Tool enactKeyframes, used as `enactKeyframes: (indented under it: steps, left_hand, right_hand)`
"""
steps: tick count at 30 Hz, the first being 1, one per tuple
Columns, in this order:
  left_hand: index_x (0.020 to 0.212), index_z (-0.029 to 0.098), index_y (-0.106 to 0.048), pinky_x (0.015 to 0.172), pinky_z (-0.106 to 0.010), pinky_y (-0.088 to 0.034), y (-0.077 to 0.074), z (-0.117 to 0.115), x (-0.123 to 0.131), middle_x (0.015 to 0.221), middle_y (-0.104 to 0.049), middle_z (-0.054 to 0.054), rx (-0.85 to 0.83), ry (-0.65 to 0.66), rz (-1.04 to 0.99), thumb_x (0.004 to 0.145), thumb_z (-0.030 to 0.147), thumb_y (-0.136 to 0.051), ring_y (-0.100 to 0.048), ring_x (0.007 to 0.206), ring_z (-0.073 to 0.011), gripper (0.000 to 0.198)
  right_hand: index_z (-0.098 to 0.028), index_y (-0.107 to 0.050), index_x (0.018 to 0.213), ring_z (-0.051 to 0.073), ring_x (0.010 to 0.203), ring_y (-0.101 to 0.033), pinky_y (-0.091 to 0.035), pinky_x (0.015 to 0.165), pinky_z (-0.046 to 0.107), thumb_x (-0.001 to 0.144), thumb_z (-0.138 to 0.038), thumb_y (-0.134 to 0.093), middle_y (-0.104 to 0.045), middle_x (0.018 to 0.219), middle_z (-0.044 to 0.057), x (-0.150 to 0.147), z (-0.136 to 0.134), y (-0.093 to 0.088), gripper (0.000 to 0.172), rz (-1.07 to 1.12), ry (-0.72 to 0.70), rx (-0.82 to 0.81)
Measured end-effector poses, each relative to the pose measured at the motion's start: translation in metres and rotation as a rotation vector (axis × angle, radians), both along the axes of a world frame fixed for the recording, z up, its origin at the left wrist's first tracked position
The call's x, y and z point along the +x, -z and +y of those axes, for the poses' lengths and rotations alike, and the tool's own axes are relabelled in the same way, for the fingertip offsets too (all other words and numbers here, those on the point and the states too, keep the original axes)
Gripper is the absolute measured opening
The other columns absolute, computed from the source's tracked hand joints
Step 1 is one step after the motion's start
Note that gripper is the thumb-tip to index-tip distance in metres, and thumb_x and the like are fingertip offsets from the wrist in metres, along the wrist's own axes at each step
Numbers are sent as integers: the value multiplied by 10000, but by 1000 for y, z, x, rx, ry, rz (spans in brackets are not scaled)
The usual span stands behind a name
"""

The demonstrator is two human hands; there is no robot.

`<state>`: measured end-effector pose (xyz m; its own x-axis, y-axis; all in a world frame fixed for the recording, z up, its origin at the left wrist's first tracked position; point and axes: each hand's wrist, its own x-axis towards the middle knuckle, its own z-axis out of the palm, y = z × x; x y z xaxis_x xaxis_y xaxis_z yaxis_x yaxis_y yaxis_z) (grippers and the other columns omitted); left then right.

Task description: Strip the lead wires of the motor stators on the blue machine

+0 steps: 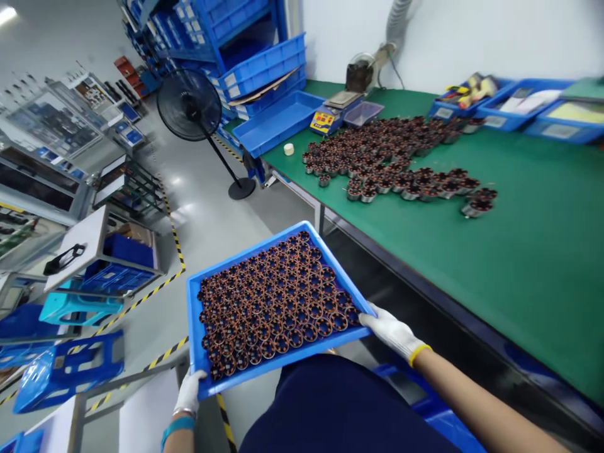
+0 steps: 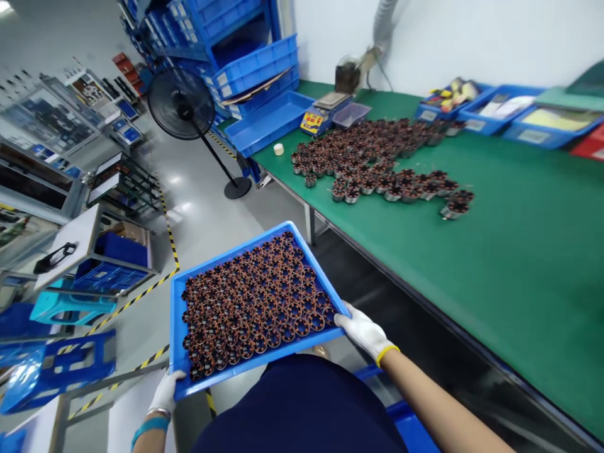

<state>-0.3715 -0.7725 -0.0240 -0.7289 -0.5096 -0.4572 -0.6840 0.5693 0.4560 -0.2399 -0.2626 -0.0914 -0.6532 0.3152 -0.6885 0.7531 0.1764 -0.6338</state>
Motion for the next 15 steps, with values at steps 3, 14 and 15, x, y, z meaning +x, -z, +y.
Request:
enactKeyframes:
  steps: [3,14,15]
  left_hand:
    - [732,211,-598,582,-284,-558,3,-2,25,543,-587,9,52,-80,-37,715,116,-567,-649,585,-202,102]
    - [737,255,-574,665,-325,-585,18,-10,108,654,-646,-8,70,40,-142,730,250,-531,-690,690,-244,44]
    - [750,253,-578,680,-331,-592,18,-9,115,677,-654,-19,58,78,-161,727,251,-532,-696,711,-249,52]
  right_hand:
    - [-218,-564,1398,224,943,-690,-501,908,287,801,-418,-525,-739,1039,36,21,3,1,631,11,8,-24]
    - [-198,-585,1390,184,731,-641,-470,752,272,780,-424,-587,-714,820,18,92,6,-12,651,-112,171,50]
    - [-191,-591,1383,178,710,-633,-465,732,268,783,-420,-584,-709,804,18,99,5,-14,642,-125,183,59]
